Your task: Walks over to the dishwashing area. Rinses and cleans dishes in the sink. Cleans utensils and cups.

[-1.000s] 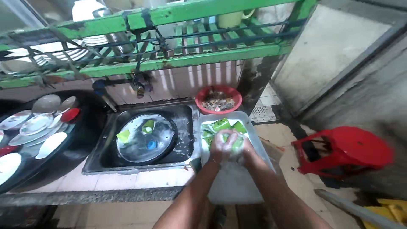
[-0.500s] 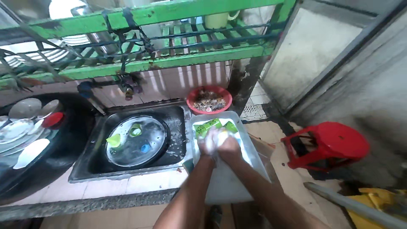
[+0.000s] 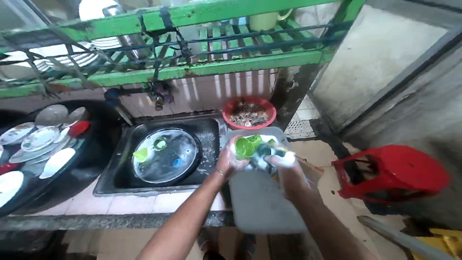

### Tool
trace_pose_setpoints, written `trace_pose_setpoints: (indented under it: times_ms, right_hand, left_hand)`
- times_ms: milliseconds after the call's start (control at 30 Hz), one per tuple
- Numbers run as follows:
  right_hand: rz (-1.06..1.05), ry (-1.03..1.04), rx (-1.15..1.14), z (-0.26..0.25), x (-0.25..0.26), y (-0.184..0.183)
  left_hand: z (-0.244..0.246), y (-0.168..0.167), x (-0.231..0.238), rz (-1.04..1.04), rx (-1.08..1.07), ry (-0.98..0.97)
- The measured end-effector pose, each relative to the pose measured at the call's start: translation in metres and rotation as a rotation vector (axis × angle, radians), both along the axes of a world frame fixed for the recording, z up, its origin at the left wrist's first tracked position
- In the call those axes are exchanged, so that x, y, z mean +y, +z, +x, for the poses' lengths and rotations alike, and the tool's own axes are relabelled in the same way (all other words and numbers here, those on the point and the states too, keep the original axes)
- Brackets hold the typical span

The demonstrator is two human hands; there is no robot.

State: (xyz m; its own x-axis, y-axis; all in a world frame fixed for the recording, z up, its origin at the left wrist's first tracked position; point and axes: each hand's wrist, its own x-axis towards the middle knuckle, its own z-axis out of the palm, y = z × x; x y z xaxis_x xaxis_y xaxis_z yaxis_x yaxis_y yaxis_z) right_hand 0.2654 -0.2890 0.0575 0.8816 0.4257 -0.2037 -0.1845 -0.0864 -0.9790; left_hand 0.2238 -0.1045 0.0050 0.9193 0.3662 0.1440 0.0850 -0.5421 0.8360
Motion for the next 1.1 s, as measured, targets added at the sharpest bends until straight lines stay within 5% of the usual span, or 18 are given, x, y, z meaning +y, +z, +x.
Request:
trace_pose_setpoints:
  times_ms: [133,333,400,533,567,600,700,767,833,900,967,1033,1100]
  right_hand:
    - [-0.428,0.382,-0.726,0.012,0.012,0.010]
    - [-0.357,0.839,-1.461,0.029,0.031,-0.030]
    - [-0.297,0.818,-1.298,0.028,0.039,-0.050]
    - [-0.152,0.516,-0.226,0.004,0.061,-0.046]
    - [-0.141,0.491,-0.147,0.000,0.064,-0.039]
    - [-0.148,0.527,-0.231,0.001,0.065,-0.037]
    - [-0.267,0.839,-1.087,0.021,0.064,-0.042]
    - [-0.379,0.993,-1.292,0.033,0.071,-0.034]
    - [-0.341,0.936,-1.051,0.035,0.080,-0.041]
    - [-0.226,0.751,-0.464,0.029,0.084,-0.041]
    - [-0.108,0.552,-0.174,0.023,0.083,-0.036]
    - [-0.154,0.487,-0.217,0.020,0.063,-0.031]
    - [-0.341,0.541,-0.489,0.027,0.031,-0.035]
  left_hand:
    - [0.000,0.019,0.022,0.115,0.161,-0.205]
    - [-0.021,0.043,0.037,0.255,0.397,-0.540]
    - [-0.023,0.037,0.035,0.308,0.427,-0.498]
    - [-0.028,0.027,0.039,0.583,0.322,-0.386]
    - [-0.026,0.027,0.044,0.596,0.319,-0.398]
    - [-0.024,0.029,0.052,0.560,0.326,-0.419]
    - [-0.027,0.041,0.069,0.344,0.348,-0.506]
    - [-0.026,0.056,0.064,0.344,0.406,-0.550]
    - [-0.023,0.057,0.054,0.428,0.391,-0.496]
    - [-0.021,0.045,0.053,0.542,0.352,-0.390]
    - [-0.021,0.039,0.066,0.673,0.361,-0.330]
    - [-0.030,0.028,0.096,0.774,0.404,-0.223]
    - [-0.043,0.020,0.133,0.823,0.471,-0.028]
